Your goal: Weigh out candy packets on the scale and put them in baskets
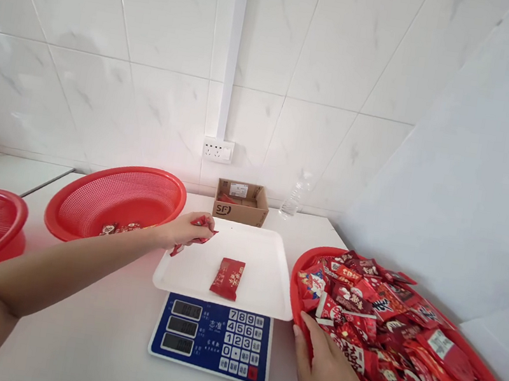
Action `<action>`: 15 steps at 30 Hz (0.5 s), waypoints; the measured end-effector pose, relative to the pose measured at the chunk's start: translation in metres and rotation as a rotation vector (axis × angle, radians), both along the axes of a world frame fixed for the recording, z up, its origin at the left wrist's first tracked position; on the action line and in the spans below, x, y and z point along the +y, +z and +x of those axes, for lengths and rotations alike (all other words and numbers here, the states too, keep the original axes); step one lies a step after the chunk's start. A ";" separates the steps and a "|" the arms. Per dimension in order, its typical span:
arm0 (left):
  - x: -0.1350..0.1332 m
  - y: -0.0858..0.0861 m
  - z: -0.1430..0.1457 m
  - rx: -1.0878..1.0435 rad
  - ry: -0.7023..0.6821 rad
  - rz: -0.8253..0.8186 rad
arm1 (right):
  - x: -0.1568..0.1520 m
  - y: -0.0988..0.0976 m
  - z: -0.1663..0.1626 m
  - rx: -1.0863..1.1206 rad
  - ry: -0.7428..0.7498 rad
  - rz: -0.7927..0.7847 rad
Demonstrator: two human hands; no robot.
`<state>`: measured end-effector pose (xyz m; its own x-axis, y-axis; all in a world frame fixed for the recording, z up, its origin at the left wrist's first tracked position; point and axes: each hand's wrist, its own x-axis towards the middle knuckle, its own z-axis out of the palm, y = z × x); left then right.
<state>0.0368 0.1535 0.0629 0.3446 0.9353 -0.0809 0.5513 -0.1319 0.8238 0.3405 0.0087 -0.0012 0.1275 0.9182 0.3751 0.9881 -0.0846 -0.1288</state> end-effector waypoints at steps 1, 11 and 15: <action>-0.001 -0.003 0.005 0.009 -0.015 0.012 | 0.000 0.000 0.000 0.000 -0.002 0.000; -0.021 -0.009 0.028 0.238 -0.278 0.158 | -0.001 0.001 0.000 0.005 0.000 -0.023; -0.029 -0.005 -0.005 0.388 -0.284 0.263 | -0.001 0.002 0.000 0.000 0.015 0.001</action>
<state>0.0320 0.1243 0.0579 0.5777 0.8157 -0.0284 0.7209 -0.4936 0.4865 0.3409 0.0075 0.0004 0.1134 0.9195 0.3763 0.9893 -0.0694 -0.1284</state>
